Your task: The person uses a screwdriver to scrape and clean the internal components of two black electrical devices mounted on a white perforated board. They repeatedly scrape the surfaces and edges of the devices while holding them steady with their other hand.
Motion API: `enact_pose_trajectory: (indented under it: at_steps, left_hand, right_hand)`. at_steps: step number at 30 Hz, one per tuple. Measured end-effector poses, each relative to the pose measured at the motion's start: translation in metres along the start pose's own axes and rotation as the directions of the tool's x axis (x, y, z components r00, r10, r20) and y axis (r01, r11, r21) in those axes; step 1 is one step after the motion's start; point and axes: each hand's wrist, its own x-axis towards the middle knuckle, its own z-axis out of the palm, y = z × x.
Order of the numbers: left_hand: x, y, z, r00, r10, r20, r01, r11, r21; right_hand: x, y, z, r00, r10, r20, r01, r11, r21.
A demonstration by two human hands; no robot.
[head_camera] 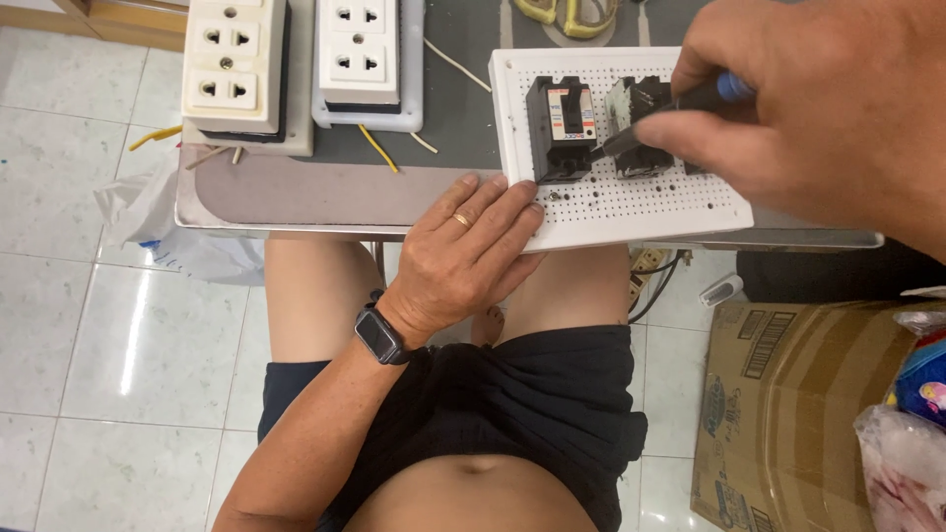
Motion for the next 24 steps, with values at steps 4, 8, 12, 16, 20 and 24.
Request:
enact_pose_trajectory:
  at_steps: [4,8,12,16,20,24]
  left_hand:
    - [-0.001,0.0,0.0,1.0,-0.008,0.001,0.008,1.0,0.002]
    - [-0.004,-0.001,0.001,1.0,-0.001,0.005,0.001,1.0,-0.004]
    - [-0.002,-0.001,0.0,1.0,0.01,-0.012,-0.01,1.0,-0.022]
    - [-0.007,-0.002,0.003,1.0,0.01,-0.01,-0.01,1.0,-0.017]
    - [-0.007,-0.001,0.003,1.0,0.021,-0.013,-0.021,1.0,-0.003]
    - [-0.007,0.0,0.004,1.0,0.005,-0.022,-0.005,1.0,-0.002]
  right_hand:
    - [0.012,-0.003,-0.013,0.997,-0.062,0.037,0.06,0.997,0.047]
    - [0.008,-0.004,-0.008,0.996,-0.036,0.076,0.027,0.993,0.114]
    - [-0.007,-0.012,-0.009,0.999,0.045,-0.025,-0.034,0.94,0.338]
    - [-0.035,-0.024,-0.021,0.979,0.183,0.086,-0.202,0.874,0.441]
    - [-0.035,-0.038,-0.021,0.98,0.193,0.038,-0.184,0.835,0.519]
    - [-0.029,-0.048,-0.022,0.98,0.199,0.003,-0.178,0.87,0.46]
